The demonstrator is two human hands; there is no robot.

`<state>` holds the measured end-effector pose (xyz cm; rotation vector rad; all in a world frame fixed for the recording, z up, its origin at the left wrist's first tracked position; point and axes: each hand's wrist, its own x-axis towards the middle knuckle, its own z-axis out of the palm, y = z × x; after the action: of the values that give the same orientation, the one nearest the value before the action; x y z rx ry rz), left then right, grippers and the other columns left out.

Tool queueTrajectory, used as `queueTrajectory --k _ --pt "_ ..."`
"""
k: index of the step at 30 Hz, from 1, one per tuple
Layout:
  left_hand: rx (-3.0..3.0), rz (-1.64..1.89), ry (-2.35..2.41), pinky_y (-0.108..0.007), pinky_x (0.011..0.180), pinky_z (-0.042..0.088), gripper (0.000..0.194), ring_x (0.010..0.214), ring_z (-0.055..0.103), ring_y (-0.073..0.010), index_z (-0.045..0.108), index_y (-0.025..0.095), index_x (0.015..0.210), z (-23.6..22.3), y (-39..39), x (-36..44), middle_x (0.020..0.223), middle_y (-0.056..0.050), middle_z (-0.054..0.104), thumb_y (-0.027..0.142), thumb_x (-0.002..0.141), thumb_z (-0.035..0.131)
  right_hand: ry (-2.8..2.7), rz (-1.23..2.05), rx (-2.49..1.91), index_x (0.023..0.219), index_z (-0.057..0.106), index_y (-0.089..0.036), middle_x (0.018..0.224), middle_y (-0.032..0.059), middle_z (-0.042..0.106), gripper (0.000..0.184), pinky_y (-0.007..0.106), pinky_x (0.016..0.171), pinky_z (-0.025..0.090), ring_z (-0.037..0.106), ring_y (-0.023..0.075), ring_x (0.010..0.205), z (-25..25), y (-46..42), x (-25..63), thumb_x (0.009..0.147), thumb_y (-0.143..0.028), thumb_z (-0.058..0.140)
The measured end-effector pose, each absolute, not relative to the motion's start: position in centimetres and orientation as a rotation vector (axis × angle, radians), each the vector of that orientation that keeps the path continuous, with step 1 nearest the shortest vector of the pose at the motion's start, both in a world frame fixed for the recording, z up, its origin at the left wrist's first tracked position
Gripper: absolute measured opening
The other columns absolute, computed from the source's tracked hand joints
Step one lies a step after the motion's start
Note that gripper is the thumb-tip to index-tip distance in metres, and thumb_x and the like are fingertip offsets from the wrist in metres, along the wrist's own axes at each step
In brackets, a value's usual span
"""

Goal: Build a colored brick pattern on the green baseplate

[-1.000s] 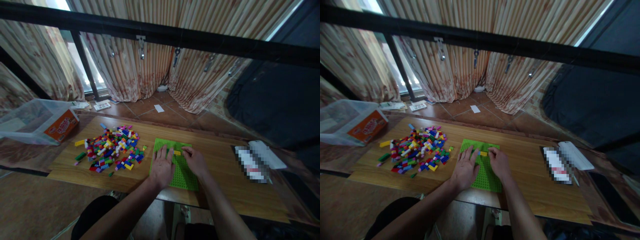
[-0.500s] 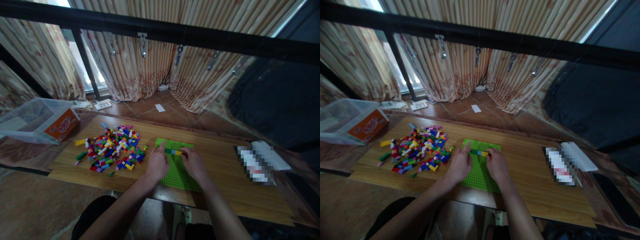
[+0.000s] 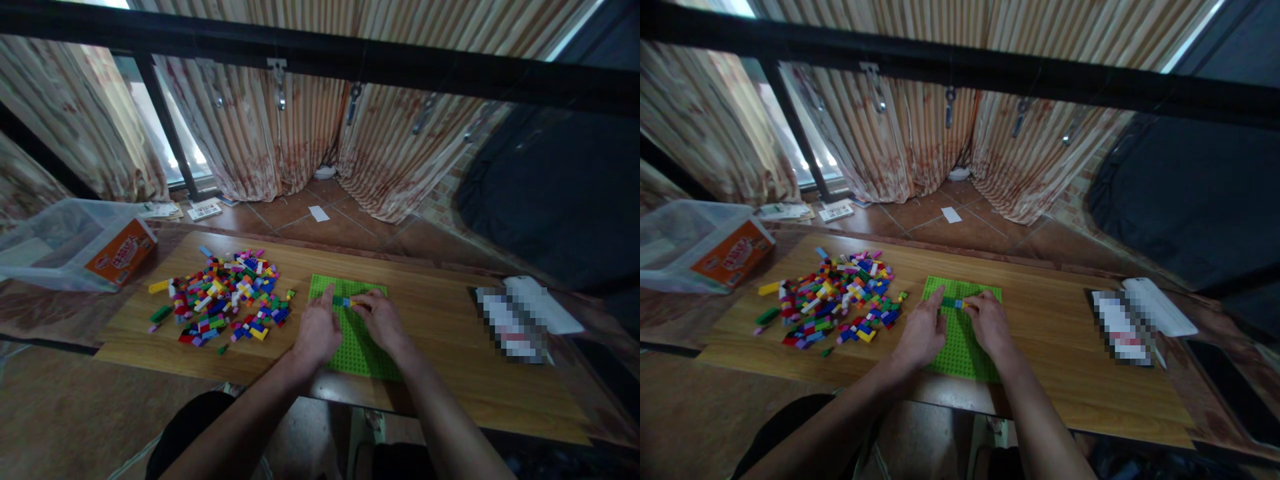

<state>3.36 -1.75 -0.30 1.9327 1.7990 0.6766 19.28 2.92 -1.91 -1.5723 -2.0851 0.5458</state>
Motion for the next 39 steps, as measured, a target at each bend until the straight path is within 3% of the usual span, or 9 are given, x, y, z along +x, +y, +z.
queueTrajectory --k 15,21,30,39 --pt "1.866 0.76 1.755 -0.036 0.1 0.044 0.053 0.112 0.058 -0.0233 0.042 0.008 0.135 -0.8 -1.8 3.4 0.121 -0.016 0.062 0.011 0.082 0.047 -2.118 0.54 -1.6 0.096 0.072 -0.018 0.09 0.0066 0.06 0.019 0.032 0.081 0.046 0.058 0.0178 0.083 -1.4 2.7 19.1 0.084 -0.018 0.057" --pt "1.738 0.816 1.728 -0.034 0.101 0.044 0.053 0.111 0.06 -0.0209 0.043 0.007 0.135 -0.5 -1.7 3.4 0.128 -0.018 0.058 0.01 0.082 0.049 -1.963 0.628 -1.692 0.12 0.061 -0.016 0.091 0.0057 0.065 0.042 0.03 0.076 0.049 0.061 0.0154 0.077 -0.9 2.5 20.3 0.077 -0.015 0.061" --pt "1.619 0.804 1.796 -0.033 0.093 0.05 0.053 0.102 0.065 -0.0219 0.045 0.01 0.135 0.3 -1.3 3.3 0.114 -0.015 0.066 0.01 0.082 0.05 -2.1 0.461 -1.863 0.096 0.07 -0.018 0.094 0.0072 0.07 0.019 0.031 0.082 0.045 0.063 0.0195 0.087 -0.2 1.6 20.8 0.081 -0.018 0.058" --pt "1.547 0.852 1.743 -0.029 0.085 0.051 0.047 0.094 0.067 -0.0192 0.05 0.013 0.13 0.2 -1.1 3.2 0.114 -0.012 0.066 0.015 0.083 0.052 -2.147 0.347 -1.933 0.086 0.071 -0.018 0.088 0.0066 0.067 0.016 0.027 0.073 0.041 0.061 0.0174 0.081 0.5 1.9 19.7 0.086 -0.023 0.055"
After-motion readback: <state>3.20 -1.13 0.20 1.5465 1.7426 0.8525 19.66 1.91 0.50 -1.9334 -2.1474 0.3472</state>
